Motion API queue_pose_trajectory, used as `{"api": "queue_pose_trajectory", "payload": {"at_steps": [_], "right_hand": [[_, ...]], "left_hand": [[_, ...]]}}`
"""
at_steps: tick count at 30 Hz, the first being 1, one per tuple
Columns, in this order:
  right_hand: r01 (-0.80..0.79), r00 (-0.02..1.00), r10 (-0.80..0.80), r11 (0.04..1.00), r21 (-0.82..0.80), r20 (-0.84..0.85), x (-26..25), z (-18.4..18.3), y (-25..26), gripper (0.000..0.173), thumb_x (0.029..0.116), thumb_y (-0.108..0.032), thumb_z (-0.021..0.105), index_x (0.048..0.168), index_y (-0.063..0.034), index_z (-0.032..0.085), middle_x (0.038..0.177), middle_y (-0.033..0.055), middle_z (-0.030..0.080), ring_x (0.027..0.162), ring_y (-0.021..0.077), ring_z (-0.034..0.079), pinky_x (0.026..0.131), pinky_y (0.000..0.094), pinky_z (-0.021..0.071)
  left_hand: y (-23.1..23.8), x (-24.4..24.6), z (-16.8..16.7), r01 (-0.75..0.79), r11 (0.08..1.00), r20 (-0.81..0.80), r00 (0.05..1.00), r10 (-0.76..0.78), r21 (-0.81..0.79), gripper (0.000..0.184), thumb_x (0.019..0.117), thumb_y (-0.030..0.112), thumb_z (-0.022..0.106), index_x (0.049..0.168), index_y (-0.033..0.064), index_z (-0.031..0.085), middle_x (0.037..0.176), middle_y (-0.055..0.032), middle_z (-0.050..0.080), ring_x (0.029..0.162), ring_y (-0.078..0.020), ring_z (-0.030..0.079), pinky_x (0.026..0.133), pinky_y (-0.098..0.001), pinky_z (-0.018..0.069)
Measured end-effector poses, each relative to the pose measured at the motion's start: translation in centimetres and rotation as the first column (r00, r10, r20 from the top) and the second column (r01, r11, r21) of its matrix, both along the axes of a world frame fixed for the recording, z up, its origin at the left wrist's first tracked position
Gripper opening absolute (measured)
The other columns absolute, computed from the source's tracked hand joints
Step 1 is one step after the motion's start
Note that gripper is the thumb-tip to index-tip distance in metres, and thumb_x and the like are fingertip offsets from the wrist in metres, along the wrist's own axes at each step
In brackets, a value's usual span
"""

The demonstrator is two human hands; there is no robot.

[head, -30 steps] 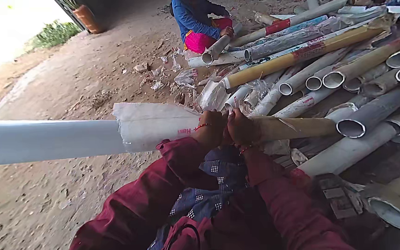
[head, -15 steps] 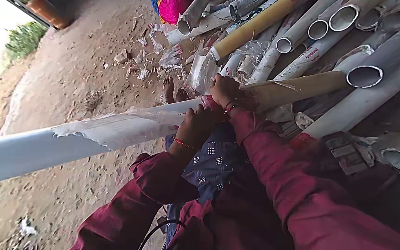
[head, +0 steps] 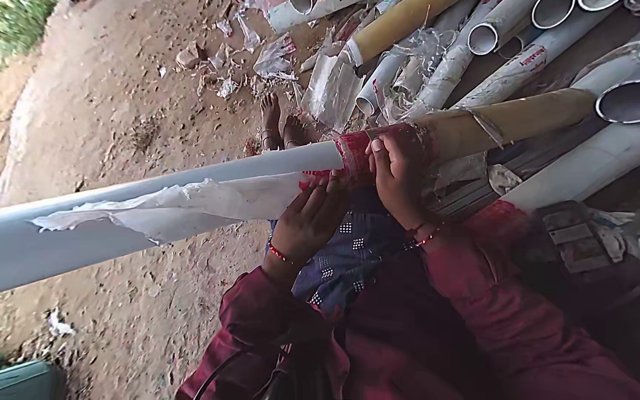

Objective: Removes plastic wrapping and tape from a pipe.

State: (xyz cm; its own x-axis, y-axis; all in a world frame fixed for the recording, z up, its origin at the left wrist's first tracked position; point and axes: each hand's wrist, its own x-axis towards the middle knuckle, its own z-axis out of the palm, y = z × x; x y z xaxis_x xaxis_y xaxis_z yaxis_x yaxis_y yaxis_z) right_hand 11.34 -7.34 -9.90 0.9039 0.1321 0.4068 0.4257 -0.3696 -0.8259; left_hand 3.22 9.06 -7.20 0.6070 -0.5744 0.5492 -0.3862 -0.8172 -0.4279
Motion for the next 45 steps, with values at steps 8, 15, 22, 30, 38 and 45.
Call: {"api": "queue_pose_trajectory", "payload": {"at_steps": [8,15,22,30,38,45], "right_hand": [[-0.188,0.979,0.170,0.968,-0.169,-0.114,-0.9,1.0,0.9,0.024,0.1066,-0.014,0.049,0.095,0.0006,0.065,0.067,0.0100,0.059,0.061,0.0240,0.060,0.056,0.0403,0.0461],[-0.140,0.980,0.097,0.956,-0.258,-0.174,-1.2,2.3,2.0,0.021,0.1049,-0.012,0.050,0.091,-0.0012,0.062,0.066,0.0094,0.058,0.062,0.0249,0.062,0.055,0.0403,0.0452],[-0.205,0.971,0.146,0.918,-0.341,-0.189,-1.1,3.1,1.3,0.023,0.1046,-0.011,0.050,0.087,-0.0015,0.061,0.068,0.0090,0.056,0.065,0.0234,0.060,0.058,0.0392,0.0434],[-0.173,0.979,0.130,0.937,-0.303,-0.156,-3.9,2.6,0.3,0.017,0.1039,-0.009,0.054,0.090,-0.0023,0.060,0.061,0.0079,0.051,0.053,0.0211,0.054,0.047,0.0355,0.0383],[0.029,0.999,-0.018,0.965,-0.259,0.042,-4.8,-1.5,1.8,0.017,0.0967,-0.008,0.052,0.090,0.0003,0.065,0.054,0.0079,0.053,0.047,0.0244,0.057,0.043,0.0372,0.0398],[0.084,0.992,-0.069,0.985,-0.149,0.102,-4.2,-2.1,0.4,0.020,0.1049,-0.011,0.050,0.099,-0.0007,0.066,0.063,0.0072,0.057,0.050,0.0181,0.054,0.044,0.0321,0.0392]], "left_hand": [[1.5,1.8,0.7,0.030,0.990,-0.103,0.994,-0.045,-0.141,0.019,0.0959,0.000,0.062,0.103,0.0052,0.078,0.116,-0.0097,0.077,0.092,-0.0258,0.074,0.078,-0.0367,0.0531],[2.0,1.9,1.4,0.057,0.986,-0.141,0.987,-0.080,-0.157,0.019,0.0955,0.001,0.063,0.104,0.0072,0.079,0.116,-0.0094,0.077,0.095,-0.0248,0.073,0.081,-0.0369,0.0515],[2.2,2.0,1.5,0.087,0.974,-0.151,0.981,-0.120,-0.208,0.020,0.0967,0.001,0.061,0.099,0.0087,0.079,0.114,-0.0094,0.078,0.095,-0.0261,0.074,0.080,-0.0380,0.0508],[2.9,2.3,1.4,0.165,0.907,-0.170,0.954,-0.246,-0.387,0.016,0.0956,0.006,0.065,0.086,0.0073,0.078,0.106,-0.0116,0.079,0.099,-0.0269,0.074,0.088,-0.0370,0.0524],[3.0,2.7,1.1,0.166,0.867,-0.166,0.948,-0.272,-0.469,0.015,0.0943,0.002,0.066,0.084,0.0038,0.077,0.102,-0.0131,0.079,0.099,-0.0276,0.074,0.092,-0.0356,0.0524],[3.0,4.2,2.1,0.064,0.880,-0.217,0.958,-0.186,-0.471,0.021,0.0944,-0.003,0.060,0.098,0.0064,0.078,0.100,-0.0110,0.079,0.094,-0.0277,0.071,0.086,-0.0356,0.0506]]}}
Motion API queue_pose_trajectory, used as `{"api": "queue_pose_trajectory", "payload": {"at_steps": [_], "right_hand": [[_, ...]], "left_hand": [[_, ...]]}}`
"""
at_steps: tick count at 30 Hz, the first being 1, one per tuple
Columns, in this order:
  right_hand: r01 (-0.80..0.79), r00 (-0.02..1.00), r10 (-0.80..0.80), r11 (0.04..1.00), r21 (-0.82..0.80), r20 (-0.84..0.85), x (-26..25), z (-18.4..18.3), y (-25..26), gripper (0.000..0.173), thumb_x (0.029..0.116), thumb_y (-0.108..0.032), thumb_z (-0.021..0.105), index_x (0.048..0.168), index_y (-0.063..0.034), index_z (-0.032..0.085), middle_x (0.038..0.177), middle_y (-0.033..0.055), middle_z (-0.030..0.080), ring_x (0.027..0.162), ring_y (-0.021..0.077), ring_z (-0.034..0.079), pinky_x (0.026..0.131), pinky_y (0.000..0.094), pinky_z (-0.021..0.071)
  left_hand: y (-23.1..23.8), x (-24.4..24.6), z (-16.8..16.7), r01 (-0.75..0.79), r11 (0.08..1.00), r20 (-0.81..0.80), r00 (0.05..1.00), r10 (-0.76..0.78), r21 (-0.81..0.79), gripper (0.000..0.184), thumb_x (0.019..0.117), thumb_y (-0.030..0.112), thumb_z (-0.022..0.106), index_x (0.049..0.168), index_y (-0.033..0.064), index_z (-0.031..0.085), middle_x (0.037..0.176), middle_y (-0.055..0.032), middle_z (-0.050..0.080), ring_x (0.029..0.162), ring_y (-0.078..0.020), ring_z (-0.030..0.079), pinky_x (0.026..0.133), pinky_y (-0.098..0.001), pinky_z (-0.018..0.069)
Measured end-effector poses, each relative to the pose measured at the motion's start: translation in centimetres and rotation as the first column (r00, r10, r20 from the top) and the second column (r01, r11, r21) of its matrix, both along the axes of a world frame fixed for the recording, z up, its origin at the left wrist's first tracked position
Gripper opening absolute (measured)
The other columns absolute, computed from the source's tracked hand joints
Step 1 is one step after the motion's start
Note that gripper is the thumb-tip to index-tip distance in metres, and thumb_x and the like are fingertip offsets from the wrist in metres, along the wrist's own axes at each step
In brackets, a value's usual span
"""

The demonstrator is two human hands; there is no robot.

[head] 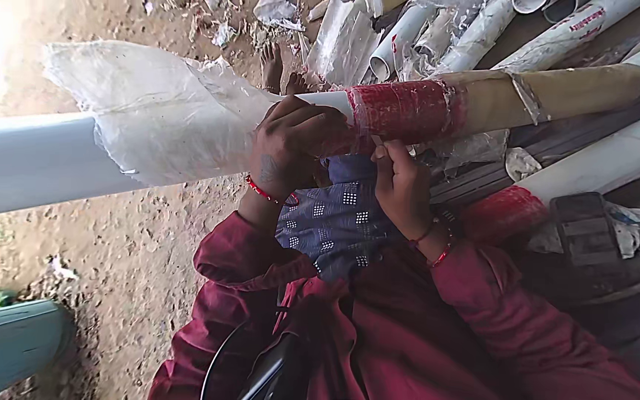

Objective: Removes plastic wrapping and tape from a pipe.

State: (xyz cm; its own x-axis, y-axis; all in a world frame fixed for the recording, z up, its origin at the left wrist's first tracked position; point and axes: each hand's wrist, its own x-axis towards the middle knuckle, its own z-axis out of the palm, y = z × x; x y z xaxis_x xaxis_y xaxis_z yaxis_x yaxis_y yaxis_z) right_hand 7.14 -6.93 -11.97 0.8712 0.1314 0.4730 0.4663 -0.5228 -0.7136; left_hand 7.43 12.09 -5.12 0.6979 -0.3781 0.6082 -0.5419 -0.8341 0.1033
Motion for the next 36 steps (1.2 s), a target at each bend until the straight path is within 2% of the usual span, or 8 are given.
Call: {"api": "queue_pose_trajectory", "payload": {"at_steps": [3,6,9,13,22,26,30,36], "right_hand": [[0.238,0.922,-0.221,0.971,-0.015,0.319,4.8,1.4,-0.2,0.022,0.1036,-0.009,0.053,0.100,0.0012,0.073,0.082,0.0149,0.072,0.073,0.0270,0.068,0.061,0.0373,0.0488],[0.244,0.929,-0.196,0.962,-0.123,0.314,8.9,1.5,1.6,0.024,0.1031,-0.011,0.050,0.103,-0.0036,0.073,0.103,0.0145,0.075,0.101,0.0357,0.068,0.082,0.0477,0.0470],[0.181,0.981,-0.160,0.962,-0.205,0.114,10.3,2.0,2.8,0.025,0.1019,-0.014,0.045,0.099,-0.0051,0.068,0.083,0.0129,0.073,0.084,0.0317,0.073,0.075,0.0502,0.0496],[0.057,0.984,-0.114,0.929,-0.366,-0.135,11.5,4.1,2.9,0.030,0.1045,-0.017,0.041,0.112,-0.0050,0.067,0.092,0.0158,0.074,0.093,0.0361,0.072,0.073,0.0543,0.0494],[0.034,0.962,-0.145,0.906,-0.423,-0.233,11.8,4.8,3.3,0.031,0.1053,-0.019,0.040,0.116,-0.0064,0.066,0.097,0.0171,0.074,0.099,0.0379,0.072,0.076,0.0557,0.0496],[-0.040,0.953,-0.097,0.898,-0.437,-0.286,12.2,5.7,3.2,0.032,0.1071,-0.019,0.040,0.118,-0.0049,0.067,0.101,0.0198,0.074,0.101,0.0401,0.071,0.078,0.0585,0.0501],[-0.019,0.972,-0.070,0.927,-0.374,-0.222,11.1,5.8,2.3,0.037,0.1068,-0.019,0.042,0.130,-0.0058,0.067,0.092,0.0199,0.075,0.088,0.0400,0.073,0.072,0.0578,0.0525],[-0.099,0.948,-0.031,0.917,-0.386,-0.316,8.7,7.6,0.0,0.028,0.1090,-0.023,0.047,0.106,-0.0035,0.067,0.079,0.0162,0.069,0.081,0.0351,0.072,0.067,0.0514,0.0523]], "left_hand": [[-2.0,0.6,2.7,-0.174,0.958,-0.187,0.958,0.219,0.229,0.048,0.0899,0.011,0.069,0.138,0.0130,0.065,0.113,-0.0139,0.074,0.097,-0.0393,0.068,0.077,-0.0529,0.0499],[-4.6,1.8,4.9,-0.253,0.891,-0.383,0.833,0.399,0.377,0.066,0.0863,0.013,0.080,0.148,0.0085,0.056,0.155,-0.0130,0.051,0.122,-0.0435,0.061,0.095,-0.0601,0.0479],[-5.1,2.4,5.3,-0.308,0.861,-0.390,0.793,0.467,0.406,0.022,0.0945,0.008,0.069,0.115,0.0049,0.075,0.116,-0.0200,0.072,0.111,-0.0456,0.065,0.090,-0.0599,0.0486],[-4.3,-0.1,2.6,-0.285,0.884,-0.099,0.934,0.343,0.369,0.017,0.0954,-0.004,0.057,0.091,-0.0017,0.074,0.085,-0.0186,0.073,0.086,-0.0401,0.068,0.074,-0.0505,0.0489],[-7.4,-5.1,-1.3,-0.459,0.824,-0.062,0.861,0.504,0.331,0.033,0.0934,-0.008,0.057,0.123,-0.0049,0.071,0.119,-0.0182,0.074,0.091,-0.0346,0.071,0.074,-0.0423,0.0522],[-6.2,-4.5,-1.0,-0.417,0.890,-0.067,0.898,0.434,0.186,0.030,0.0922,-0.006,0.059,0.116,-0.0004,0.076,0.117,-0.0149,0.076,0.092,-0.0328,0.074,0.077,-0.0445,0.0554],[-5.7,-3.3,1.5,-0.329,0.944,0.095,0.941,0.325,0.027,0.025,0.0910,0.000,0.059,0.092,0.0121,0.081,0.097,-0.0048,0.080,0.078,-0.0255,0.074,0.062,-0.0408,0.0530],[-7.2,-1.6,4.3,-0.231,0.973,0.242,0.944,0.223,0.005,0.030,0.0949,0.003,0.054,0.084,0.0161,0.079,0.091,-0.0018,0.080,0.077,-0.0190,0.074,0.064,-0.0350,0.0516]]}}
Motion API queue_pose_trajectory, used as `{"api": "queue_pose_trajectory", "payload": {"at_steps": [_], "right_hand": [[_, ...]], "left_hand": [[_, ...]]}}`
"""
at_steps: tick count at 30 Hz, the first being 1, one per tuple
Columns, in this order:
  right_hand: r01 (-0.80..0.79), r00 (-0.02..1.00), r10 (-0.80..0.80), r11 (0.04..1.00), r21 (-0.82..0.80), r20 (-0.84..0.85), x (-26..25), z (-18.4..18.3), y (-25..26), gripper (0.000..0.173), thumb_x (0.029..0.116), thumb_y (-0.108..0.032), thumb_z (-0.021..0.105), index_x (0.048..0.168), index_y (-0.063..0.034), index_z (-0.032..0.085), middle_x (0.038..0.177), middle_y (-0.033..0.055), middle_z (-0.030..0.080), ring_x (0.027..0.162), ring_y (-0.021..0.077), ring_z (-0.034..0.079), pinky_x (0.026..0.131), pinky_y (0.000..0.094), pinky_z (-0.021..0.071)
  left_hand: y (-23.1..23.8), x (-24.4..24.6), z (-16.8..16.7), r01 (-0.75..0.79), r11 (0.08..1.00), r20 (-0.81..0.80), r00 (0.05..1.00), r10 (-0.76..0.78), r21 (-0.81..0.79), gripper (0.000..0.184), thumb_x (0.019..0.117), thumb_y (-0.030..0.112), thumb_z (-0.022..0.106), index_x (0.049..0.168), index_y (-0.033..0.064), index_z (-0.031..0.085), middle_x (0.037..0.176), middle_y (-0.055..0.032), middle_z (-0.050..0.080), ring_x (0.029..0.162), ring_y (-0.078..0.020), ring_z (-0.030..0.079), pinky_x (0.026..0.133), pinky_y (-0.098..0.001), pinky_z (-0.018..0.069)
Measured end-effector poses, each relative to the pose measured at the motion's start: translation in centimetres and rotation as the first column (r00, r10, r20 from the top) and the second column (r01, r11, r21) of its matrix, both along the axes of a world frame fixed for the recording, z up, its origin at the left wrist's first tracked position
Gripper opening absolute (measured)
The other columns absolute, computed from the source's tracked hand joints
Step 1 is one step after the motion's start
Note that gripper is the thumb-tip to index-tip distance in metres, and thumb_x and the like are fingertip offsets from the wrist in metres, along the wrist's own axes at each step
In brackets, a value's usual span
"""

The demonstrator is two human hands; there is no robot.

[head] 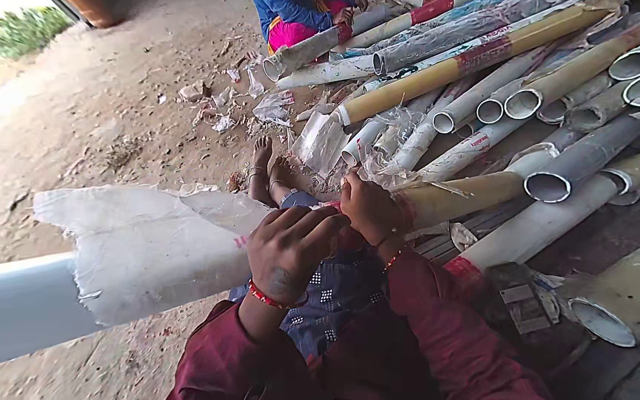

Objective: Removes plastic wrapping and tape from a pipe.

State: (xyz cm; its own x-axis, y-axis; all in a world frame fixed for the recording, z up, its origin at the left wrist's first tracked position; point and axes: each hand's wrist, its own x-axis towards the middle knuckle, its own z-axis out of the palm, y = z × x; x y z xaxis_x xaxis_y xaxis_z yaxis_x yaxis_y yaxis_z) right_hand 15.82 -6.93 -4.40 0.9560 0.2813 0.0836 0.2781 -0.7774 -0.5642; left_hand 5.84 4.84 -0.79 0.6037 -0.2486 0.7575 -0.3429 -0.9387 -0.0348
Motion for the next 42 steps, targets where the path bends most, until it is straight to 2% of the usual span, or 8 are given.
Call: {"api": "queue_pose_trajectory", "payload": {"at_steps": [5,14,18,22,25,30,34,42], "right_hand": [[0.037,0.952,-0.088,0.984,0.176,0.294,-1.2,-1.0,-0.2,0.020,0.1040,-0.017,0.051,0.097,-0.0037,0.064,0.066,0.0124,0.061,0.058,0.0308,0.065,0.044,0.0438,0.0429],[0.055,0.761,-0.275,0.930,0.364,0.588,-3.0,-5.2,0.5,0.028,0.1005,-0.012,0.049,0.105,0.0024,0.072,0.089,0.0153,0.073,0.077,0.0287,0.070,0.065,0.0423,0.0518],[0.037,0.723,-0.260,0.940,0.339,0.640,-3.4,-5.7,0.1,0.027,0.1034,-0.013,0.048,0.109,0.0021,0.070,0.088,0.0153,0.072,0.076,0.0273,0.069,0.065,0.0398,0.0506],[0.016,0.836,-0.160,0.963,0.269,0.524,-4.4,-4.7,-0.4,0.027,0.1063,-0.015,0.048,0.116,0.0022,0.067,0.084,0.0150,0.071,0.071,0.0279,0.070,0.058,0.0407,0.0523],[-0.003,0.947,-0.087,0.960,0.281,0.308,-5.3,-3.2,-1.3,0.025,0.1078,-0.016,0.048,0.118,0.0001,0.063,0.073,0.0121,0.064,0.057,0.0256,0.062,0.048,0.0395,0.0457],[-0.099,0.994,0.089,0.978,0.186,0.062,-7.1,-0.7,-3.7,0.025,0.1083,-0.019,0.048,0.107,-0.0046,0.068,0.065,0.0048,0.058,0.055,0.0187,0.057,0.050,0.0377,0.0448],[-0.170,0.982,0.171,0.985,0.015,-0.081,-8.4,0.7,-3.7,0.022,0.1073,-0.020,0.053,0.100,-0.0088,0.069,0.065,0.0071,0.059,0.062,0.0247,0.062,0.053,0.0432,0.0438],[-0.196,0.978,0.194,0.980,-0.028,-0.078,-8.7,0.7,-3.2,0.020,0.1050,-0.018,0.054,0.095,-0.0087,0.069,0.063,0.0073,0.058,0.061,0.0254,0.062,0.052,0.0428,0.0434]], "left_hand": [[0.5,1.5,1.1,-0.078,0.997,-0.116,0.991,0.074,-0.030,0.023,0.0929,0.000,0.060,0.095,0.0099,0.080,0.083,-0.0089,0.077,0.073,-0.0265,0.072,0.063,-0.0401,0.0507],[1.8,0.7,-1.0,-0.001,1.000,-0.042,0.999,0.002,0.019,0.021,0.0932,0.000,0.060,0.093,0.0086,0.079,0.094,-0.0064,0.080,0.083,-0.0229,0.075,0.074,-0.0361,0.0557],[0.7,-4.3,-3.6,-0.115,0.987,-0.224,0.965,0.138,0.112,0.038,0.0978,0.012,0.061,0.134,0.0025,0.065,0.138,-0.0105,0.067,0.103,-0.0257,0.072,0.089,-0.0376,0.0527],[0.4,-6.4,-5.4,-0.188,0.970,-0.270,0.936,0.225,0.156,0.056,0.0955,0.028,0.068,0.144,0.0034,0.056,0.150,-0.0109,0.057,0.113,-0.0270,0.068,0.096,-0.0387,0.0495],[0.5,-6.7,-6.3,-0.190,0.942,-0.169,0.955,0.242,0.276,0.062,0.0941,0.052,0.061,0.133,0.0037,0.065,0.131,-0.0129,0.069,0.109,-0.0273,0.068,0.097,-0.0405,0.0462],[1.5,-6.8,-8.9,-0.080,0.957,0.068,0.996,0.063,0.280,0.015,0.1025,0.018,0.060,0.097,0.0092,0.071,0.105,-0.0091,0.075,0.102,-0.0227,0.068,0.099,-0.0362,0.0459],[1.3,-7.0,-9.3,-0.056,0.960,0.091,0.995,0.032,0.273,0.014,0.1004,0.004,0.058,0.100,0.0083,0.071,0.101,-0.0074,0.074,0.100,-0.0207,0.067,0.099,-0.0353,0.0443],[1.4,-6.9,-9.3,-0.032,0.968,0.098,0.995,0.008,0.248,0.014,0.1016,0.005,0.057,0.107,0.0087,0.069,0.102,-0.0082,0.074,0.100,-0.0210,0.068,0.100,-0.0354,0.0448]]}}
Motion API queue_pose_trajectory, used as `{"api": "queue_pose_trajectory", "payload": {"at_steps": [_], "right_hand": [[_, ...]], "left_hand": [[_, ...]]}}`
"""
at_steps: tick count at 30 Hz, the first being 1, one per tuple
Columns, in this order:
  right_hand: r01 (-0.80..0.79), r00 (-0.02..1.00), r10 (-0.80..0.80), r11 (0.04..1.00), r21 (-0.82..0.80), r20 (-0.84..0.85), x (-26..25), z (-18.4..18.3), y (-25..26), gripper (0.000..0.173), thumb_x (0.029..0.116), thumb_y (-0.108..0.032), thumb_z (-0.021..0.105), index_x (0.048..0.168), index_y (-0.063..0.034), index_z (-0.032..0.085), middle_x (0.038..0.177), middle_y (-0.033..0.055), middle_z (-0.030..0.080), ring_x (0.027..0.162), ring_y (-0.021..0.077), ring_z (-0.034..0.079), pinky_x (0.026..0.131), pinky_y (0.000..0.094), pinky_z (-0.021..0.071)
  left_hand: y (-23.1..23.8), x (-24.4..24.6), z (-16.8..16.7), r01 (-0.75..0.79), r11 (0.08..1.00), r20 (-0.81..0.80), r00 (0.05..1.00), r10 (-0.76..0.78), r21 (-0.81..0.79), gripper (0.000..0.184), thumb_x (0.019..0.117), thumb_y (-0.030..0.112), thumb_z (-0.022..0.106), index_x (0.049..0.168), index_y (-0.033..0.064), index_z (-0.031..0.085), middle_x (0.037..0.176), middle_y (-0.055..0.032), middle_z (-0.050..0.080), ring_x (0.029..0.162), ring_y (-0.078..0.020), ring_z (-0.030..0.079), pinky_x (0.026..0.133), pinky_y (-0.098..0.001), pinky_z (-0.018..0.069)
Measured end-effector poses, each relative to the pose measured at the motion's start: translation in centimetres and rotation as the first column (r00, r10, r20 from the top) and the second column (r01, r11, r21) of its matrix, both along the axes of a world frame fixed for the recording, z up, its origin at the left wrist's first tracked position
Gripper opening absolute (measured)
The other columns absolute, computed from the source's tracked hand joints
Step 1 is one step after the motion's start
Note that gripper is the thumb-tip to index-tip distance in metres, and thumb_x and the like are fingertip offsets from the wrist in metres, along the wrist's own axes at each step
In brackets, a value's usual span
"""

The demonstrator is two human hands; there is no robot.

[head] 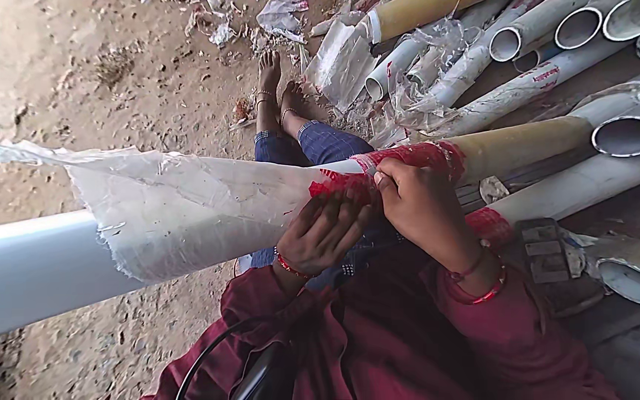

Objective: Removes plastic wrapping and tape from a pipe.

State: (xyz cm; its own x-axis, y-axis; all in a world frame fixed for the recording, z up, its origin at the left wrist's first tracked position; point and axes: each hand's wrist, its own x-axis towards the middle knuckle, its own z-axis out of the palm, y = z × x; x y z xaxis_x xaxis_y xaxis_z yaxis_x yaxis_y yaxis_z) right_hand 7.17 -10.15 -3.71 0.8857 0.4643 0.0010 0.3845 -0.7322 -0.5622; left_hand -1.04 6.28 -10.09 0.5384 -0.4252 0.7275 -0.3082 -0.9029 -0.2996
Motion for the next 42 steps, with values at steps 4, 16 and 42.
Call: {"api": "queue_pose_trajectory", "payload": {"at_steps": [4,16,42], "right_hand": [[-0.022,0.999,0.022,1.000,-0.012,0.046,0.1,-0.1,0.1,0.022,0.1041,-0.018,0.056,0.087,-0.0088,0.066,0.061,0.0063,0.055,0.059,0.0248,0.060,0.051,0.0417,0.0422],[-0.107,0.975,0.152,0.960,-0.257,0.161,0.3,1.7,0.3,0.013,0.0972,-0.012,0.063,0.086,-0.0074,0.067,0.062,0.0098,0.057,0.061,0.0309,0.064,0.050,0.0436,0.0421],[0.086,0.991,-0.103,0.977,0.193,0.082,0.8,-1.0,0.5,0.027,0.1080,-0.020,0.048,0.099,-0.0048,0.068,0.065,0.0041,0.055,0.054,0.0175,0.052,0.051,0.0375,0.0405]], "left_hand": [[0.0,0.0,0.0,0.003,1.000,0.003,1.000,-0.003,-0.001,0.014,0.1016,0.005,0.057,0.105,0.0086,0.070,0.100,-0.0082,0.074,0.100,-0.0214,0.068,0.099,-0.0351,0.0454],[0.1,-0.1,0.0,-0.009,0.999,0.003,1.000,0.009,0.039,0.019,0.1006,-0.001,0.054,0.107,0.0079,0.069,0.103,-0.0082,0.074,0.101,-0.0215,0.067,0.098,-0.0349,0.0459],[0.5,0.1,0.1,0.130,0.991,-0.008,0.991,-0.130,-0.010,0.016,0.1037,0.003,0.051,0.107,0.0099,0.066,0.101,-0.0103,0.074,0.107,-0.0234,0.068,0.102,-0.0389,0.0451]]}}
